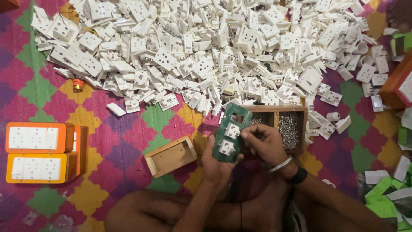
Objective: The person sits on a mat and assembles electrical socket units by inserting white plastic socket modules into colored frames and securing them with screws. They handle multiple units, including orange and green frames, and place completed assemblies into a wooden box.
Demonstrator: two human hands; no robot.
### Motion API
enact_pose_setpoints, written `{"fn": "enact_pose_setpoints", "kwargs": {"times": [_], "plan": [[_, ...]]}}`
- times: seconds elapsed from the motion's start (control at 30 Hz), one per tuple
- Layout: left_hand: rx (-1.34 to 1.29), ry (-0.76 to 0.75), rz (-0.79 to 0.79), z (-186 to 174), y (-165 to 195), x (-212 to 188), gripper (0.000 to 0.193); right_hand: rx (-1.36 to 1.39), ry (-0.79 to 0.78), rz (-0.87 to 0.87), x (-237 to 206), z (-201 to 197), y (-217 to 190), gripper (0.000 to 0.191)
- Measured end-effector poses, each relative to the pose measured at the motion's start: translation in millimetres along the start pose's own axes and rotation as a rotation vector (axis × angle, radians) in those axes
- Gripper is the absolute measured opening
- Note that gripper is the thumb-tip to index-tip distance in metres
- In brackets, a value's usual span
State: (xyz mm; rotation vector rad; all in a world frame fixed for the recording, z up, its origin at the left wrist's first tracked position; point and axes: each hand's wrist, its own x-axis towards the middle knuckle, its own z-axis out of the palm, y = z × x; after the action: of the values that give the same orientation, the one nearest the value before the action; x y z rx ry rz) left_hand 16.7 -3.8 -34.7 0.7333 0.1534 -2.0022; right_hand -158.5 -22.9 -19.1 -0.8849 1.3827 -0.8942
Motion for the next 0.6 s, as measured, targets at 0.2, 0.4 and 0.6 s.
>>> {"fn": "enact_pose_setpoints", "kwargs": {"times": [0.2,0.4,0.6], "plan": [[-0.087,-0.034,0.002,-0.2,0.4,1.6,0.054,-0.696,0.122,-0.612,-7.2,13.2,-19.6,0.008],[-0.193,-0.057,-0.056,-2.6,2.2,-4.0,0.052,-0.953,0.089,-0.921,-6.1,16.1,-37.4,0.014],[-0.207,-0.084,-0.080,3.8,2.3,-9.0,0.052,-0.767,0.120,-0.924,-4.0,9.5,-22.5,0.019]]}}
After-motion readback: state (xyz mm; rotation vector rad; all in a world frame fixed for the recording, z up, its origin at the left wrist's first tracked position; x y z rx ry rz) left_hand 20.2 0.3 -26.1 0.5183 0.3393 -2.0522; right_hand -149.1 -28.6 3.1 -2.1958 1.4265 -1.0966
